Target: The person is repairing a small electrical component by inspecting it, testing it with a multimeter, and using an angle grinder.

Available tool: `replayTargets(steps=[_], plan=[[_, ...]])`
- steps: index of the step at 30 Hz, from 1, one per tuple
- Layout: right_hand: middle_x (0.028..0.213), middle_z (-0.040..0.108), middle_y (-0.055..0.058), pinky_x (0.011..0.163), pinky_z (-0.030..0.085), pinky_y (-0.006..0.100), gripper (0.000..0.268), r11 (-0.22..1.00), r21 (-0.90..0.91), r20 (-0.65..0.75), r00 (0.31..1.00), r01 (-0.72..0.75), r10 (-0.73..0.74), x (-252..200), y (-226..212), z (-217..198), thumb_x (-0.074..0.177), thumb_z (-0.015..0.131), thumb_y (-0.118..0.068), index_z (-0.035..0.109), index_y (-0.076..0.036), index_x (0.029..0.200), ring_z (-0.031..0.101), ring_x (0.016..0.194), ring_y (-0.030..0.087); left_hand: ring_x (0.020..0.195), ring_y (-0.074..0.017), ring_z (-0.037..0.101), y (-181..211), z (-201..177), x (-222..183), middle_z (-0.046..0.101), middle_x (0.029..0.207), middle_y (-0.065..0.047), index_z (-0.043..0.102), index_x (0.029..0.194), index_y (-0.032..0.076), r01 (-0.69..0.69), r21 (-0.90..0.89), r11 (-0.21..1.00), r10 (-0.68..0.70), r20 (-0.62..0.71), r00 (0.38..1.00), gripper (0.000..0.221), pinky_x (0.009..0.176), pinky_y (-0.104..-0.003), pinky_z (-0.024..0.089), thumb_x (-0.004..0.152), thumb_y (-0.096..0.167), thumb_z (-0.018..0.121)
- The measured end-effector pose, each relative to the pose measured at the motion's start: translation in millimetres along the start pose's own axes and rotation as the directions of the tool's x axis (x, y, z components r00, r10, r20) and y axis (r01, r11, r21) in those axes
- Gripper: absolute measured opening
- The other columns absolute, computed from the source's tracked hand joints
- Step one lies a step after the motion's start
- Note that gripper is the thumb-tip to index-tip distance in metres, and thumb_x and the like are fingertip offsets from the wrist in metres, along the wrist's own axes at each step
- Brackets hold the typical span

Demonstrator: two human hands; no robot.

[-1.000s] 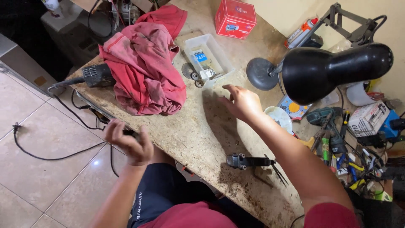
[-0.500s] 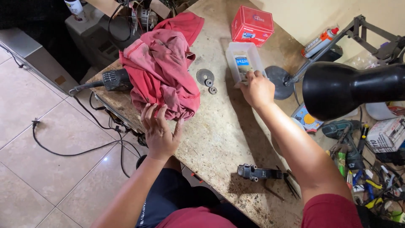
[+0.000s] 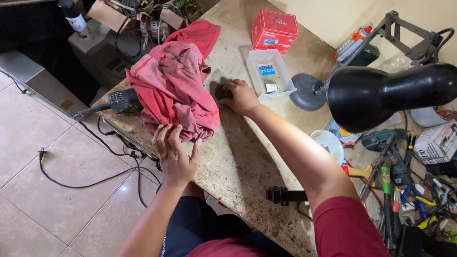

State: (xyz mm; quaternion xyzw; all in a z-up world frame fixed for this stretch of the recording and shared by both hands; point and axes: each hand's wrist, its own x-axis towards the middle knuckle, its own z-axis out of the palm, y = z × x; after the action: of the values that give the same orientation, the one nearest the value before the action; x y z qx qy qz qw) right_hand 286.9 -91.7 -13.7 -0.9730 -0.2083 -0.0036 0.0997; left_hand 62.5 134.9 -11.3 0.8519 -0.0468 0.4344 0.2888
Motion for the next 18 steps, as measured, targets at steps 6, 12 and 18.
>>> replayTargets(steps=[6, 12, 18], plan=[[0.123, 0.057, 0.019, 0.091, 0.059, 0.056, 0.091, 0.980, 0.162, 0.132, 0.987, -0.115, 0.094, -22, 1, -34, 0.070, 0.092, -0.053, 0.050, -0.026, 0.146, 0.067, 0.111, 0.045, 0.134, -0.0434, 0.042, -5, 3, -3, 0.048, 0.133, -0.019, 0.053, 0.133, 0.004, 0.011, -0.008, 1.000, -0.011, 0.013, 1.000, 0.057, 0.110, -0.057, 0.036, 0.093, 0.042, 0.070], [0.110, 0.072, 0.017, 0.093, 0.057, 0.047, 0.074, 0.954, 0.224, 0.319, 0.940, -0.198, 0.120, -42, 19, -72, 0.074, 0.088, -0.051, 0.059, -0.020, 0.136, 0.071, 0.107, 0.035, 0.134, -0.0426, 0.043, -6, 4, -5, 0.047, 0.134, -0.018, 0.054, 0.133, 0.006, 0.029, -0.013, 0.999, -0.029, 0.015, 0.999, 0.056, 0.109, -0.056, 0.038, 0.094, 0.043, 0.069], [0.104, 0.075, 0.014, 0.093, 0.056, 0.044, 0.072, 0.900, 0.336, 0.292, 0.939, -0.277, 0.180, -64, -1, -87, 0.077, 0.085, -0.050, 0.057, -0.016, 0.133, 0.072, 0.105, 0.031, 0.133, -0.0424, 0.044, -5, 4, -5, 0.047, 0.133, -0.017, 0.054, 0.133, 0.006, 0.024, -0.004, 1.000, -0.024, 0.008, 1.000, 0.057, 0.109, -0.056, 0.038, 0.094, 0.044, 0.070]])
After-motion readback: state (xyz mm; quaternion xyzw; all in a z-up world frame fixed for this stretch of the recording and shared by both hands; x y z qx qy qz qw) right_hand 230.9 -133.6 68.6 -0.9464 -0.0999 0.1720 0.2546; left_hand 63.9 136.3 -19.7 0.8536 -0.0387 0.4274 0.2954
